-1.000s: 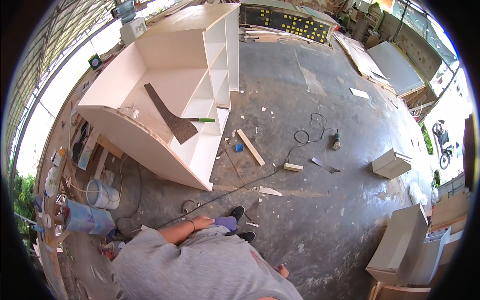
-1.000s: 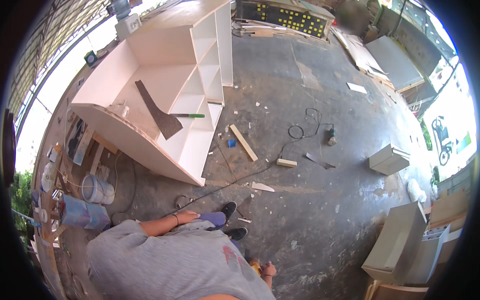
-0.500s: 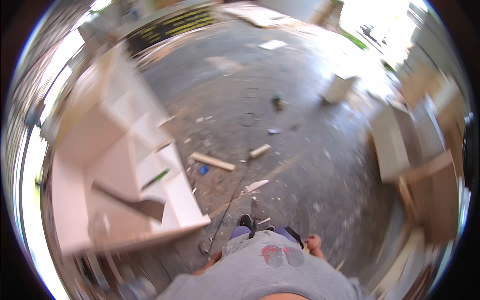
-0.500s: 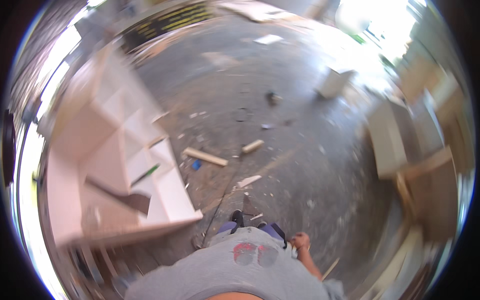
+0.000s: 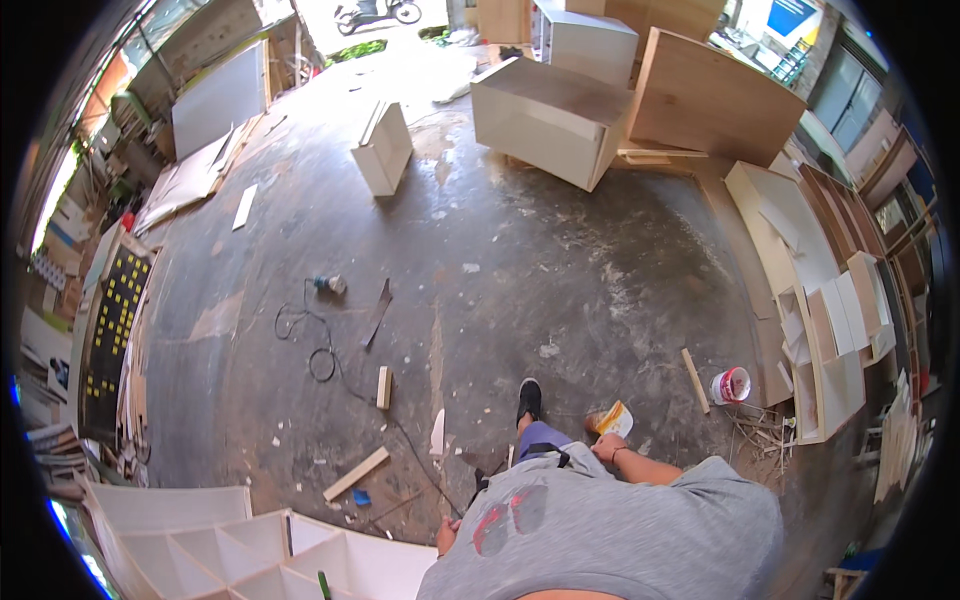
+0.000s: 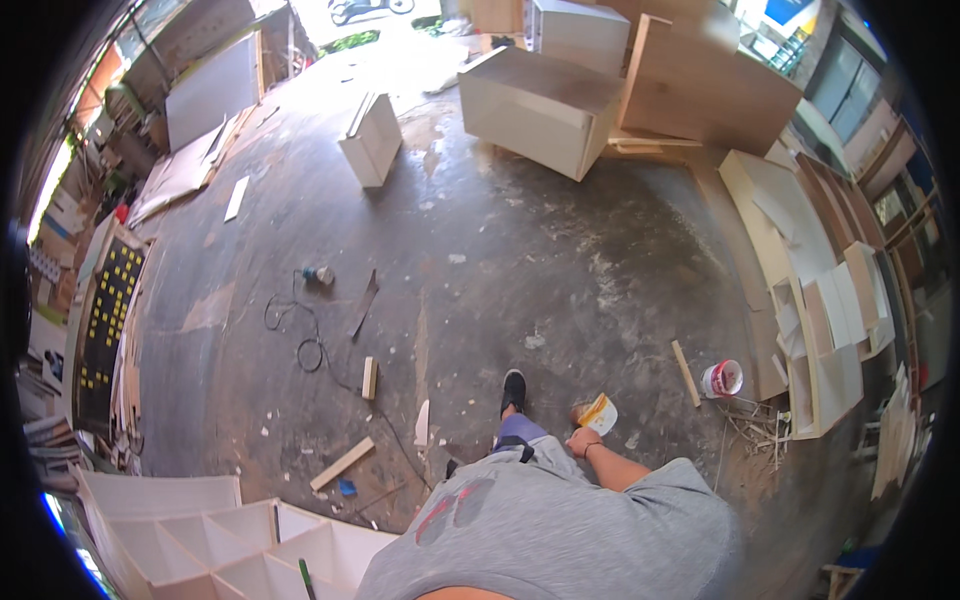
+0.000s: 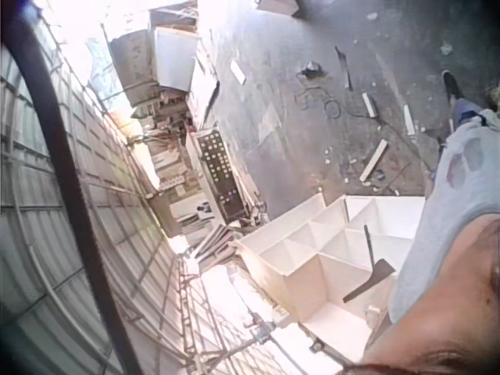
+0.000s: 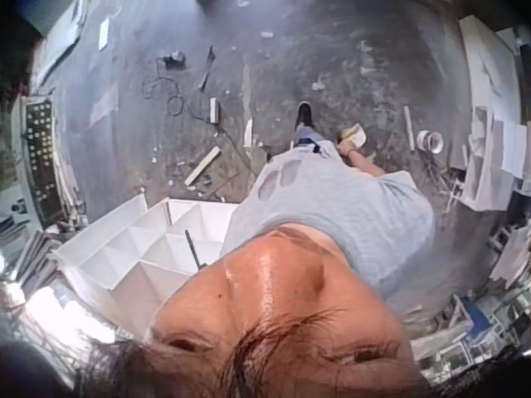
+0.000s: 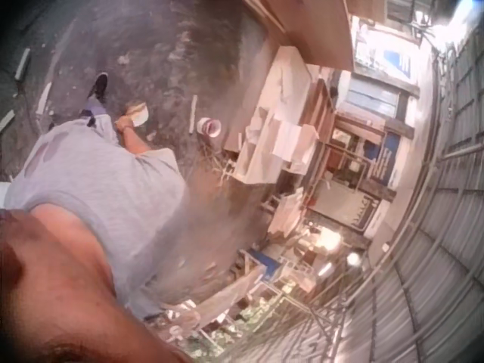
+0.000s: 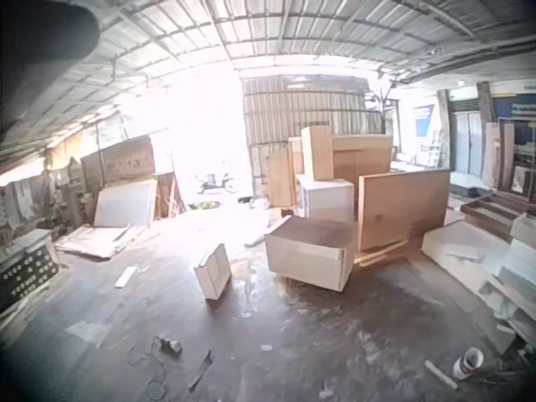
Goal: The person applies a liquid adhesive to the top surface of a wooden cabinet using a spreader, sands the edges with a block, and then picks up a curved laminate sheet.
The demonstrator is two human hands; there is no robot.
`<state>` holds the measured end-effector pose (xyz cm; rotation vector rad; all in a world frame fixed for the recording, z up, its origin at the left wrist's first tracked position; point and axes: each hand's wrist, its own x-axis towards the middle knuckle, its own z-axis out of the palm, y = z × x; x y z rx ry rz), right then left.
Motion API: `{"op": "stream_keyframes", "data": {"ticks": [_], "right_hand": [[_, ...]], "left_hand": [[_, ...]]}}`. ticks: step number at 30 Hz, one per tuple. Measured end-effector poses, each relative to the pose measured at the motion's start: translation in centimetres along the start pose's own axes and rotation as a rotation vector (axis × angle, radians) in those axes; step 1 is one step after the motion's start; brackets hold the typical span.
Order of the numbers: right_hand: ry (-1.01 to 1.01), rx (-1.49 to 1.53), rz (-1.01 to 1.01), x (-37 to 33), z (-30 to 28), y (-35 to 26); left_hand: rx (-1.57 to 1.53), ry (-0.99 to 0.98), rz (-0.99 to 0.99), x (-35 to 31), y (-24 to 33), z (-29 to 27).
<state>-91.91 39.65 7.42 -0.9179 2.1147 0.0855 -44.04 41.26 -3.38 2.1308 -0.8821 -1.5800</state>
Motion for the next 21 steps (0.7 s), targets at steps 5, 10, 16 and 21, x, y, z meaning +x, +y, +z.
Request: {"op": "stream_keyframes", "data": {"ticks": [5,10,16,21], "right_hand": [[0.019,-0.021,-0.035,8.3,0.5,-0.4],[0.204,0.438,-0.040,12.4,-5.6,-2.4],[0.118,0.777,0.288,18.3,-11.1,-2.0],[0.043,0.987,0.253,22.3,-18.8,-6.4]], "left_hand": [[0.514,-0.036,0.251,5.1,6.7,-0.1],[0.708,-0.204,0.160,4.6,23.6,4.3],[0.593,-0.071,0.472,11.5,30.5,10.4],[0.686,-0.211,0.425,15.5,38.7,14.1]]}}
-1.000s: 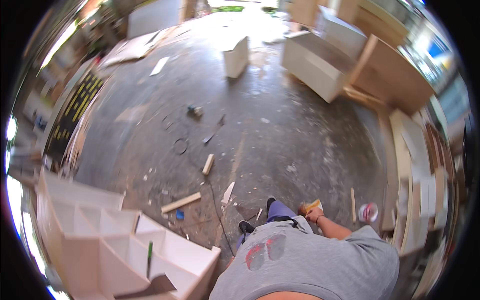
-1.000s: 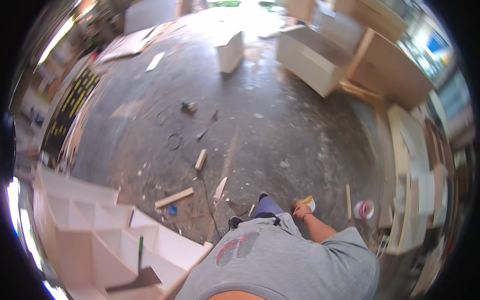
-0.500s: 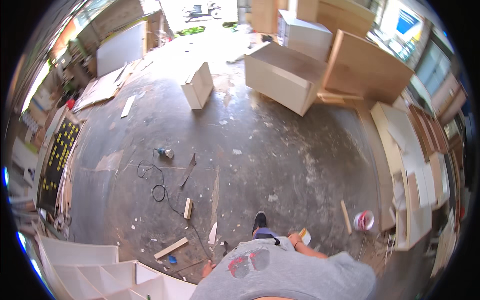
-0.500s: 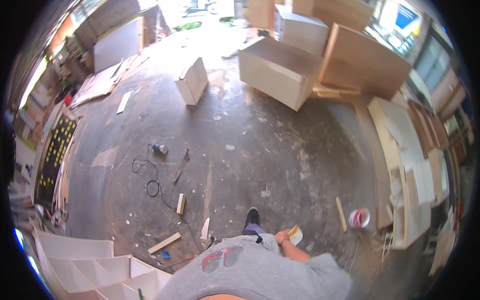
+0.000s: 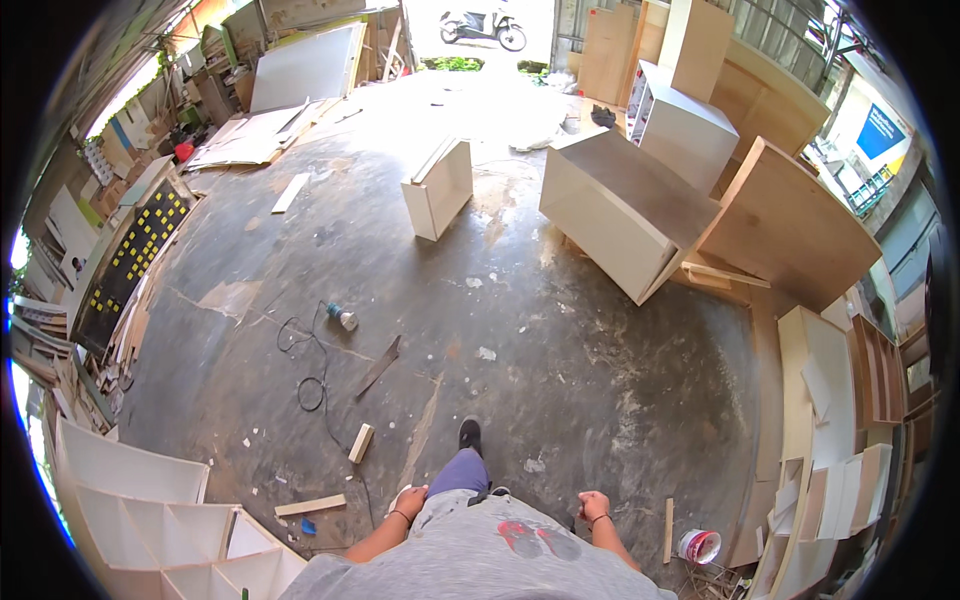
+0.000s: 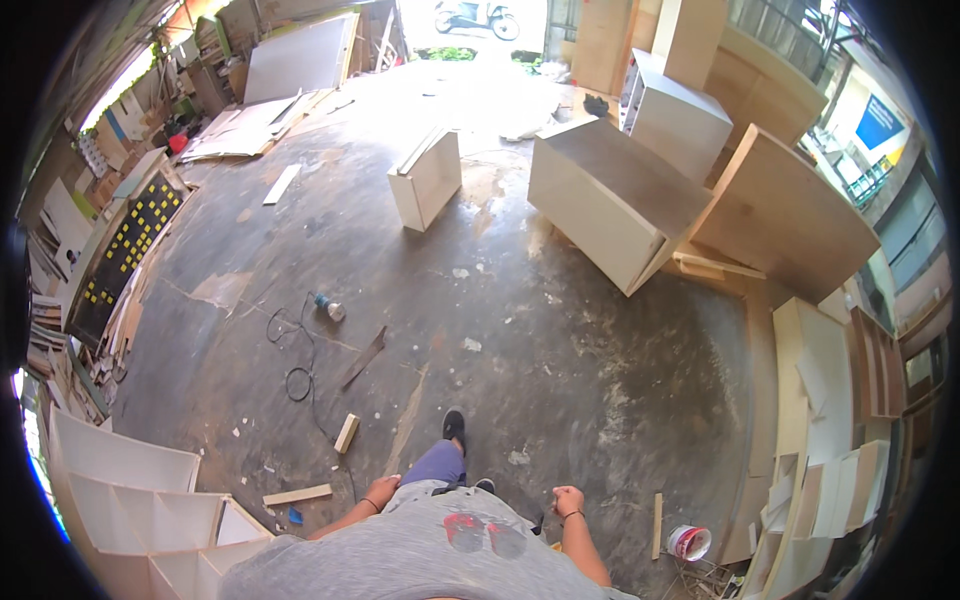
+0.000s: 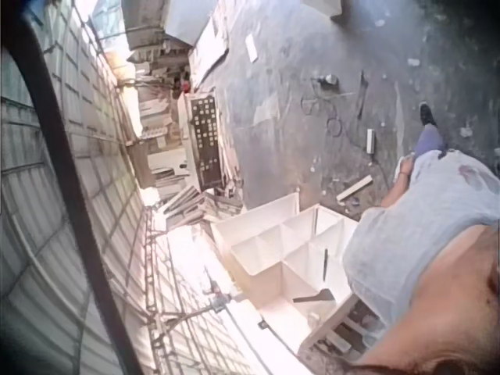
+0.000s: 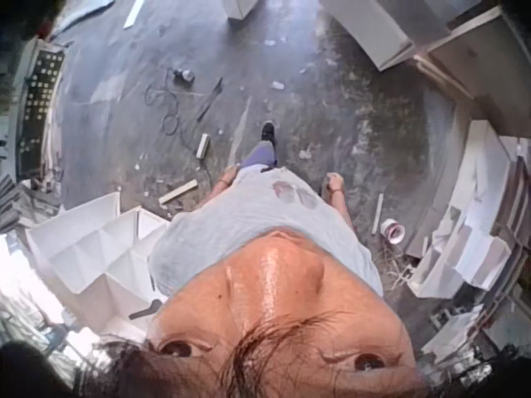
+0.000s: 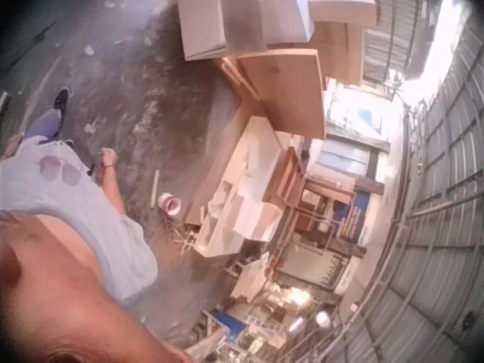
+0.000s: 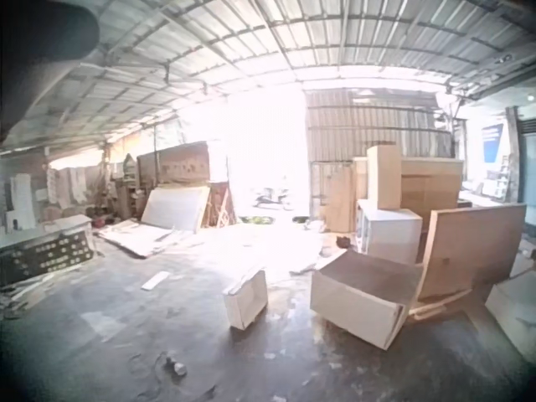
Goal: The person applies a liquid adhesive to the top surface of a wooden cabinet using a spreader, sands the edges with a block, and then picks up a curved laminate sheet.
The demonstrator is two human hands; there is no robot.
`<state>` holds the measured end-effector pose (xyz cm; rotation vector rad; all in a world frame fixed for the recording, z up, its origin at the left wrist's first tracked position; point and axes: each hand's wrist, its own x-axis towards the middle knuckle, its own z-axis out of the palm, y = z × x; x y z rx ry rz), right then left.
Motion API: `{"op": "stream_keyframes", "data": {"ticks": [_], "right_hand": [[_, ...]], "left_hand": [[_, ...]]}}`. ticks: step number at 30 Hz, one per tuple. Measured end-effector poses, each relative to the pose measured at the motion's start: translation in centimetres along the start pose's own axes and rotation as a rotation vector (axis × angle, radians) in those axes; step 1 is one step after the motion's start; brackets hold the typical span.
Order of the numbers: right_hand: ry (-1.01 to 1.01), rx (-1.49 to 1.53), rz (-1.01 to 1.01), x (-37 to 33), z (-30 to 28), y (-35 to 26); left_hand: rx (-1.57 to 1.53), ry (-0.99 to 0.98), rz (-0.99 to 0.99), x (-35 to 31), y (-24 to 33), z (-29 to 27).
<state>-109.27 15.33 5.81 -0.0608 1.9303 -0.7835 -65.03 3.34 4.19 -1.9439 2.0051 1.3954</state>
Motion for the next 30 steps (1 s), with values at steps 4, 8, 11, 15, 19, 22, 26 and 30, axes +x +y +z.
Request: {"op": "stream_keyframes", "data": {"ticks": [4,8,11,15,19,22,26,30], "right_hand": [[-0.017,0.098,-0.062,3.4,1.9,-7.9],[-0.048,0.060,0.002,7.8,3.9,-14.2],[-0.048,-0.134,-0.096,8.0,5.3,-20.5],[-0.056,-0.015,-0.132,14.7,5.9,-25.5],[-0.094,0.161,-0.046,17.0,6.1,-34.3],[-0.117,0.356,0.017,20.9,5.3,-40.4],[-0.092,0.589,0.050,28.9,2.8,-47.5],[-0.038,0.689,0.062,38.3,0.5,-53.5]], "left_hand": [[-0.094,-0.167,-0.220,5.8,0.7,0.0],[-0.198,-0.223,-0.346,11.8,3.5,-1.8],[-0.087,-0.245,-0.328,17.9,4.2,-4.0],[-0.417,-0.275,-0.486,25.8,10.7,-9.1],[-0.845,-0.189,-0.599,27.9,21.0,-15.4],[-0.839,-0.175,-0.571,29.9,24.3,-16.7],[-0.781,-0.104,-0.570,31.8,21.8,-13.2],[-0.545,-0.122,-0.367,31.2,13.5,-4.9]]}}
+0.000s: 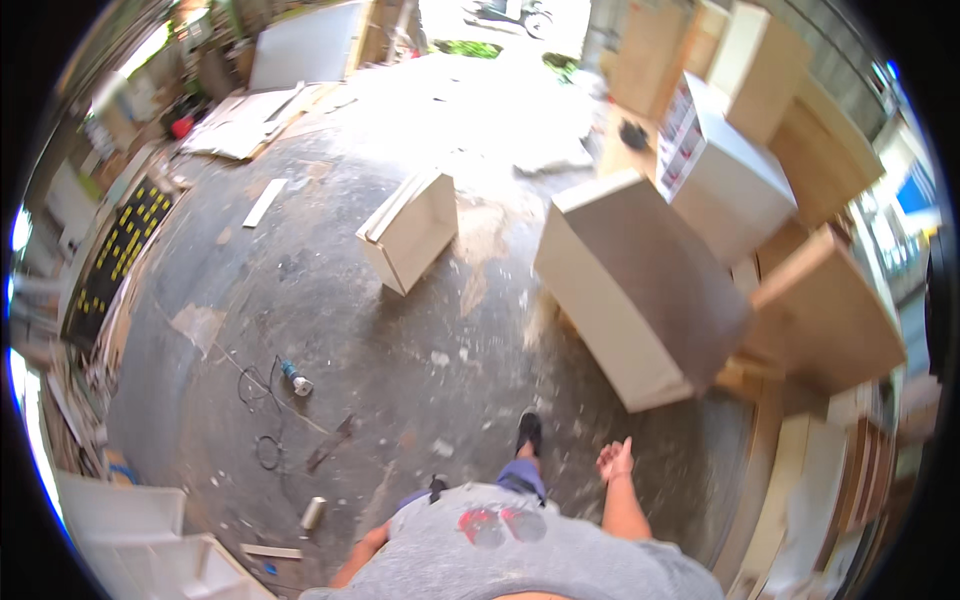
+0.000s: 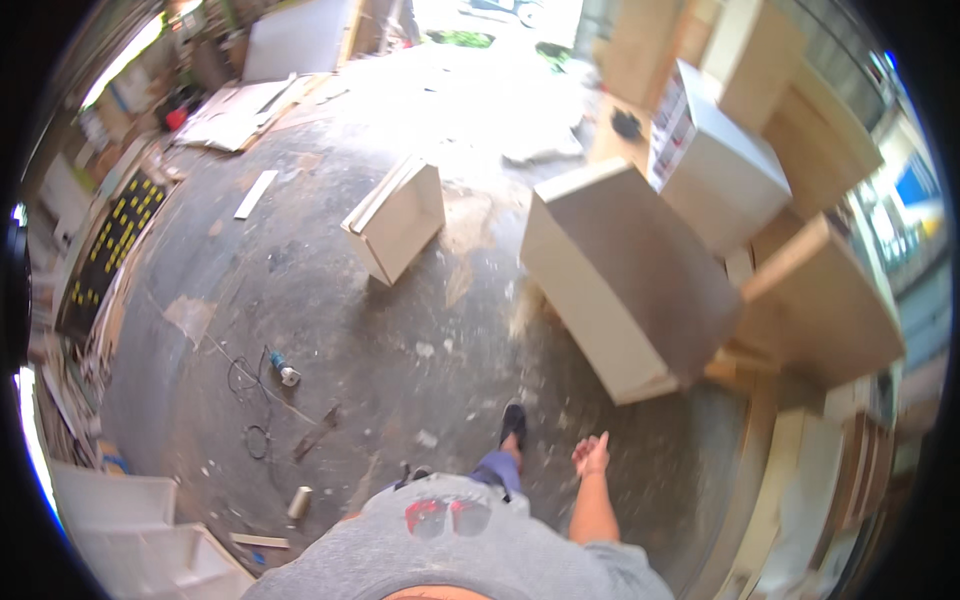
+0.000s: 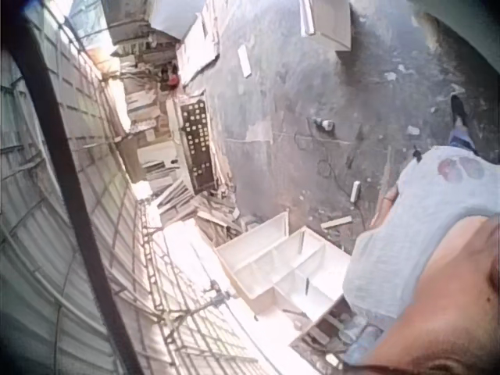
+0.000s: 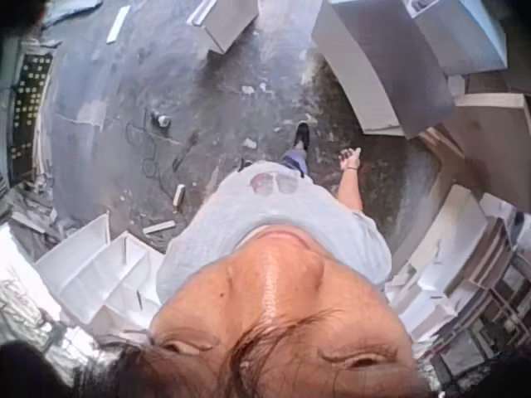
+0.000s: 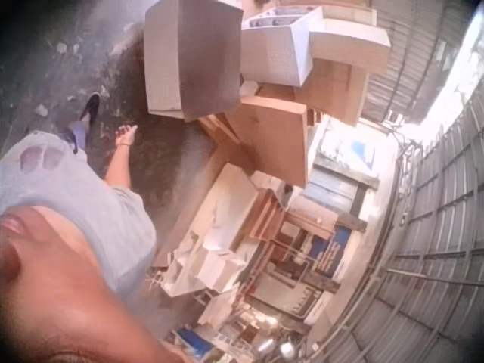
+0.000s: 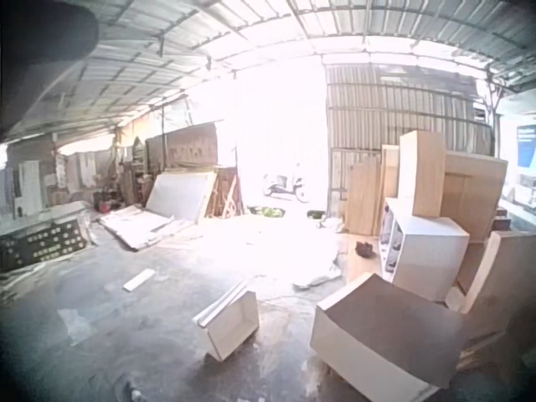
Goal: The person applies a liquid adhesive to the top surface of a wooden cabinet using a spreader, sands the edges with a block, and then picks up a curved laminate sheet.
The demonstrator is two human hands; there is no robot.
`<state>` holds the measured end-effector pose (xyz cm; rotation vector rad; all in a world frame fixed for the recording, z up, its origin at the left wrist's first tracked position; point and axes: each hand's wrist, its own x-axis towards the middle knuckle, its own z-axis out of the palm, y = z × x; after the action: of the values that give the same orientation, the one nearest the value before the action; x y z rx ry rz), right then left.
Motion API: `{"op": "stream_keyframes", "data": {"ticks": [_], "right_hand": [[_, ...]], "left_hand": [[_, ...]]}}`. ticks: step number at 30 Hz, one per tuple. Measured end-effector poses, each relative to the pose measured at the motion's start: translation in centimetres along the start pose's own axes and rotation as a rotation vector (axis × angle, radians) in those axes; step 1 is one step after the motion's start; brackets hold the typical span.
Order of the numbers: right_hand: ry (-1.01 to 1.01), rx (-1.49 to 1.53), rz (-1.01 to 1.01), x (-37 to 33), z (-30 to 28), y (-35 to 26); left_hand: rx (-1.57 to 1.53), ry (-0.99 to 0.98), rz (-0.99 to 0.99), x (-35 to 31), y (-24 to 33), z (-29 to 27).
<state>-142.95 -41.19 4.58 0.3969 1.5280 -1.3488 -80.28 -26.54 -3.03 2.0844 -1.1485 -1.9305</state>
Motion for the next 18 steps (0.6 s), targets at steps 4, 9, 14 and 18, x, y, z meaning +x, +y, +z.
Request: {"op": "stream_keyframes", "data": {"ticks": [4,9,14,18], "right_hand": [[0.051,-0.155,0.060,8.9,-0.9,-6.4],[0.091,-0.242,0.116,18.8,-0.9,-12.7],[0.180,0.373,0.257,23.6,0.8,-16.5],[0.166,0.565,0.172,24.9,0.2,-17.6]], "left_hand": [[-0.095,0.244,-0.403,-1.1,6.6,5.2],[-0.228,0.419,-0.591,-0.5,14.9,9.5],[-0.251,0.483,-0.612,2.7,22.1,11.0],[-0.231,0.494,-0.625,3.5,25.1,11.1]]}}
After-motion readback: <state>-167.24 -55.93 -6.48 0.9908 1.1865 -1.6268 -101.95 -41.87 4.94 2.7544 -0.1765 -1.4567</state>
